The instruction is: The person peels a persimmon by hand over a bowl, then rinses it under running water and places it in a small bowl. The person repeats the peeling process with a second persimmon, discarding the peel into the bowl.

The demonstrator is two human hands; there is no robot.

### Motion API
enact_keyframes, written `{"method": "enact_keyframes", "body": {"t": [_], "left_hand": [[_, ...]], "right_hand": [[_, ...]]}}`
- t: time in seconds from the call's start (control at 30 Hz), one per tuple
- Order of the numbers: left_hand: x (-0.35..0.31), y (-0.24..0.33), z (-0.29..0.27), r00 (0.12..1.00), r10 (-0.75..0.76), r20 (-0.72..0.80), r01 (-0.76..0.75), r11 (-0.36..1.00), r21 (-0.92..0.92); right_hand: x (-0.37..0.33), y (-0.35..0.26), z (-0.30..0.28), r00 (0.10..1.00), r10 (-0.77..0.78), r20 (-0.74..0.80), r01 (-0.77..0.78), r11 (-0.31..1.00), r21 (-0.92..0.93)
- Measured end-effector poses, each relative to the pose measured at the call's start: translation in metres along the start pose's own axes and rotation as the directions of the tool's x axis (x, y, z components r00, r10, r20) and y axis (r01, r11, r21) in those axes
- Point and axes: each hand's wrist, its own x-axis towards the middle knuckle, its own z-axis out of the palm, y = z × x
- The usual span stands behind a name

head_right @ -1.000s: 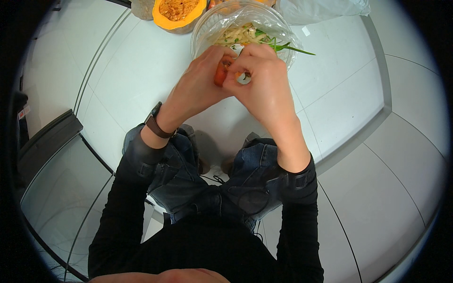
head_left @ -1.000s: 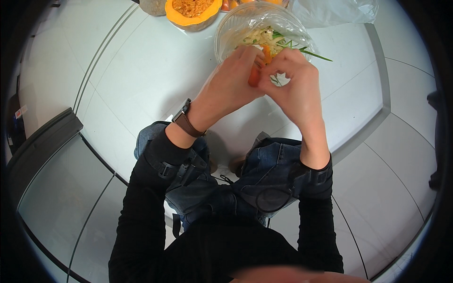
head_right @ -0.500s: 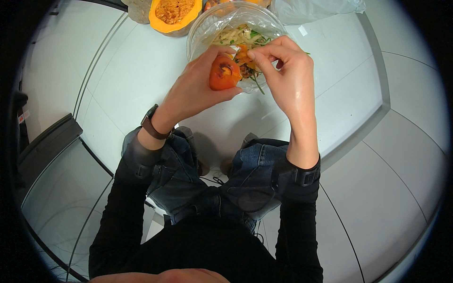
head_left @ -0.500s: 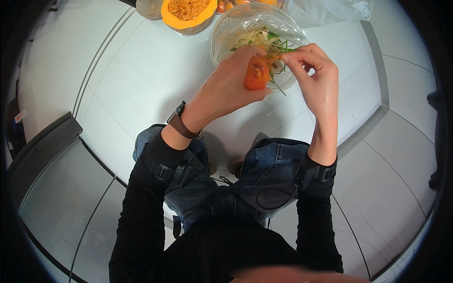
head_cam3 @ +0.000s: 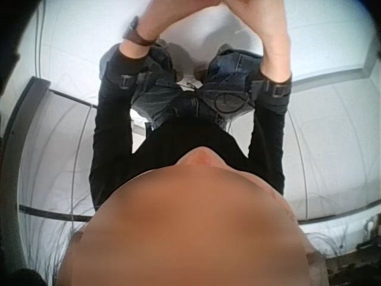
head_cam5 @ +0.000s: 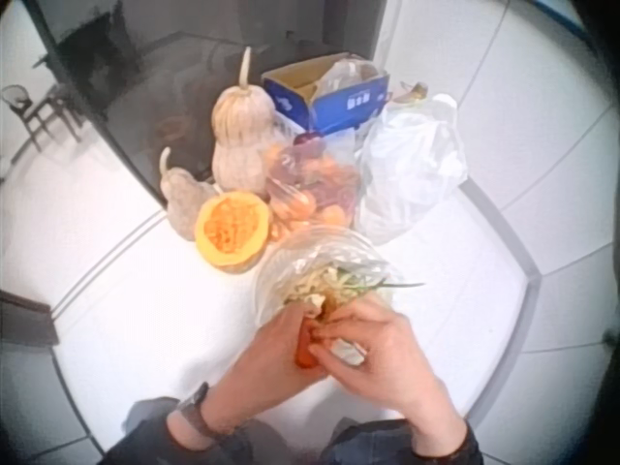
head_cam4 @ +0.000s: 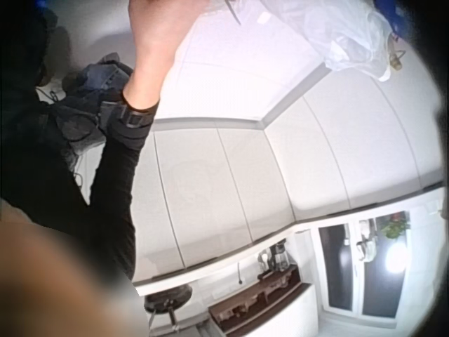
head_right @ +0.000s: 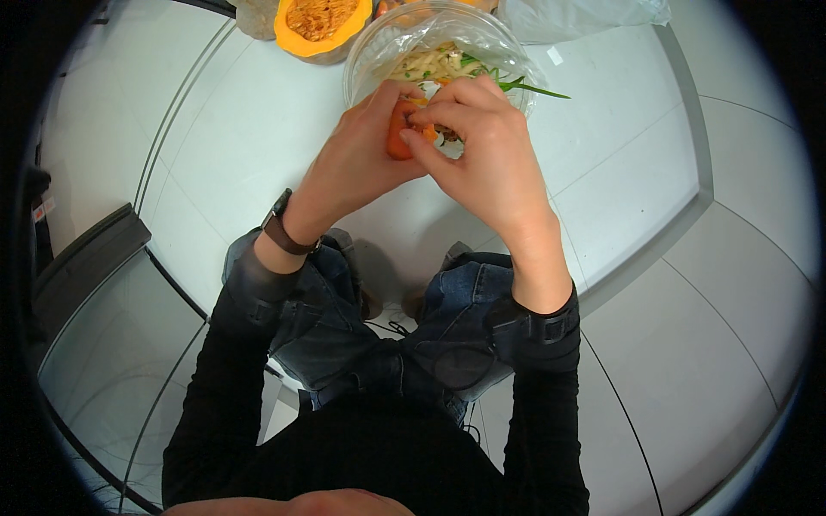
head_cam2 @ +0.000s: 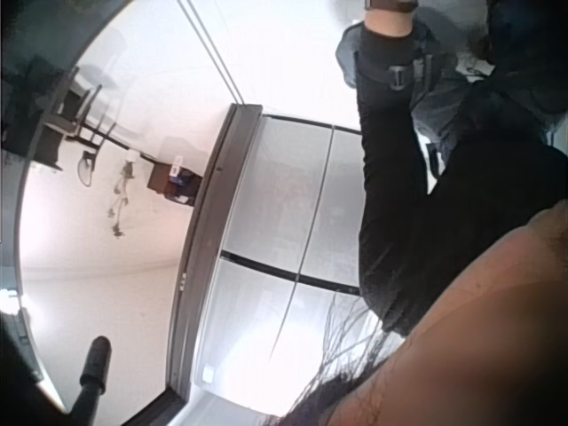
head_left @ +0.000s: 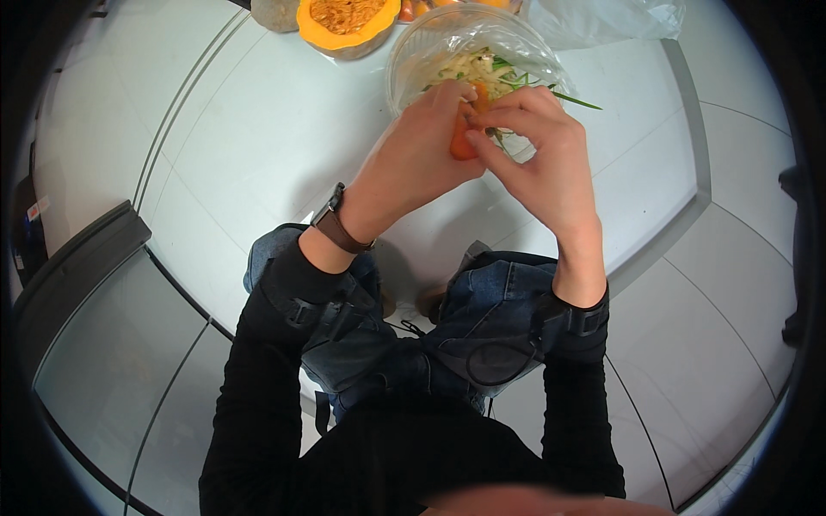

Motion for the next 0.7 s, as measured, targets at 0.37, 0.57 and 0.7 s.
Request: {"method": "enact_keyframes", "body": {"t": [0.37,0.57,0.7], "left_hand": [[-0.001,-0.003,0.006,0.999,-0.010,-0.038,0.014,0.993,0.113],[-0.001,0.000,0.001,1.000,0.026,0.017,-0.027,0.995,0.097],[0.001,0.006,-0.002,0.995,0.098,-0.002,-0.098,0.993,0.064]], "right_hand": [[-0.001,-0.007,0.014,0.997,-0.029,-0.069,0.019,0.990,-0.142],[0.002,0.002,0.004,0.958,0.285,-0.027,-0.278,0.947,0.158],[0.006,0.015,-0.006,0.916,0.399,0.036,-0.386,0.854,0.348]]}}
